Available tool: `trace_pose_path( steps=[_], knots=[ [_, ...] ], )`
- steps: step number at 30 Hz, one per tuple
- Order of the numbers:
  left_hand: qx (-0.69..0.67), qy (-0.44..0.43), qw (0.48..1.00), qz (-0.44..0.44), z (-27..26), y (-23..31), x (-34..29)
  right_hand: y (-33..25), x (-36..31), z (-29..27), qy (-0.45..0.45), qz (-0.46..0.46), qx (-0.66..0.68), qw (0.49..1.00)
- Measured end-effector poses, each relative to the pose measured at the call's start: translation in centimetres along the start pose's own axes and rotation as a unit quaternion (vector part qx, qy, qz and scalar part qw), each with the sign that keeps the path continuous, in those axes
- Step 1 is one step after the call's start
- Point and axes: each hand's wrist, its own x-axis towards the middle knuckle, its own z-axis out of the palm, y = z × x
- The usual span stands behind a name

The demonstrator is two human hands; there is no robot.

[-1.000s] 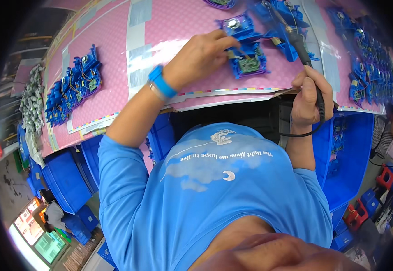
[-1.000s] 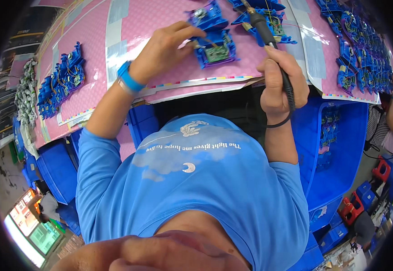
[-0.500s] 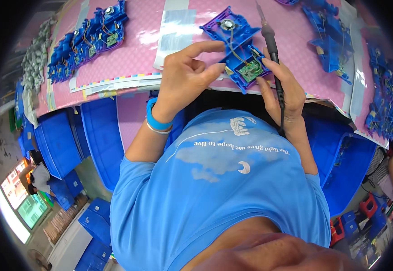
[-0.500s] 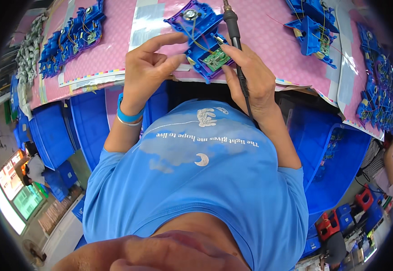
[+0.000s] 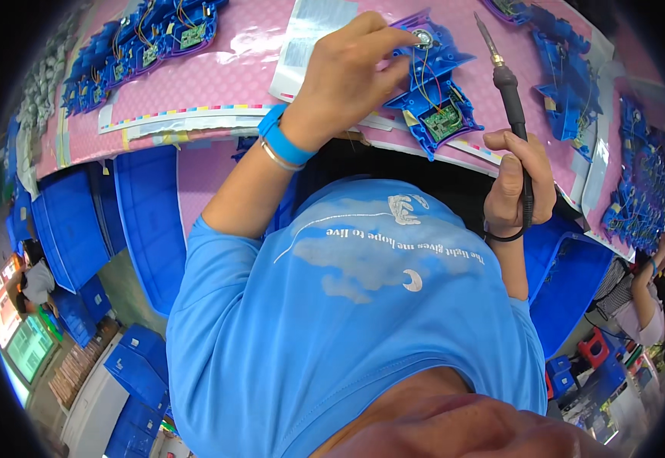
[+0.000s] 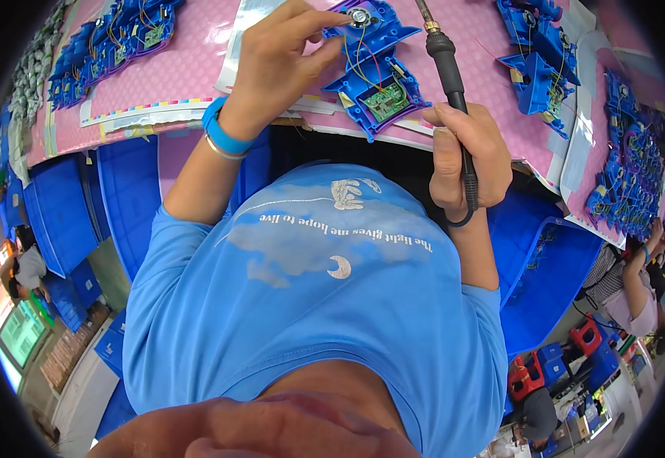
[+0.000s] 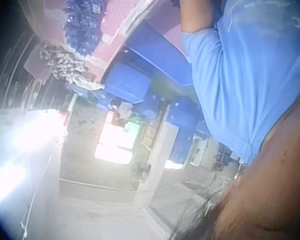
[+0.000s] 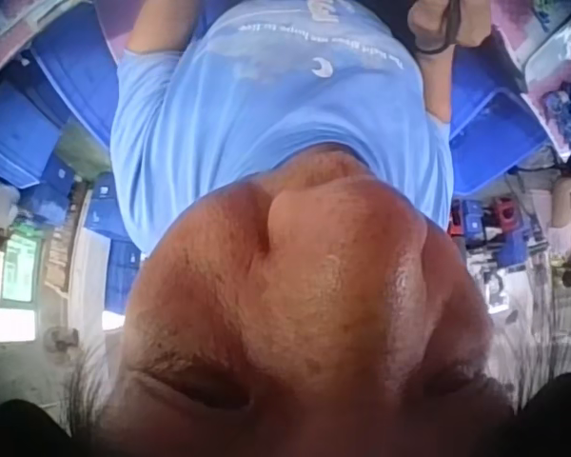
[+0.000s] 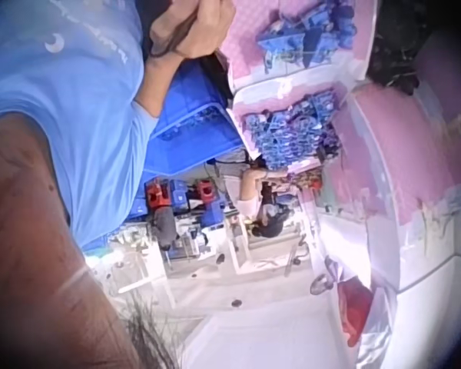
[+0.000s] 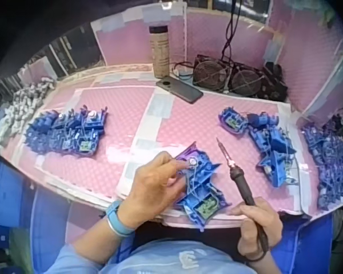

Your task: Soldering components onto electronic circuit boards at a workbench.

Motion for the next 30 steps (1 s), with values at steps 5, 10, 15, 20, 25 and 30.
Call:
trace_pose_path(
  steps=[5, 10, 15, 20, 25, 30],
  knots=[
    [0.039, -0.059, 0.997, 0.042, 0.0, -0.8, 0.4, -0.3, -0.3, -0.2, 0.002, 0.006, 0.013, 1.0],
    [0.108, -0.049, 0.992, 0.035, -3.1, -1.4, -2.1, -0.7, -0.7, -1.1, 0.009, 0.051, 0.048, 0.998],
    [-0.013, -0.015, 0.994, -0.107, -3.3, 0.3, -2.0, -0.3, -1.1, -1.1, 0.011, 0.064, 0.063, 0.996],
    [0.072, -0.004, 0.975, 0.209, -0.2, -1.2, 0.2, -0.7, -0.5, -0.7, 0.012, 0.064, 0.064, 0.996],
    [0.158, -0.131, 0.976, 0.07, -0.3, -0.2, 0.4, -1.1, -0.6, -1.3, 0.0, 0.07, 0.071, 0.995],
    [0.129, -0.104, 0.983, 0.084, -3.0, -0.5, -1.6, -0.7, -1.0, -2.0, 0.011, 0.079, 0.088, 0.993]
  ],
)
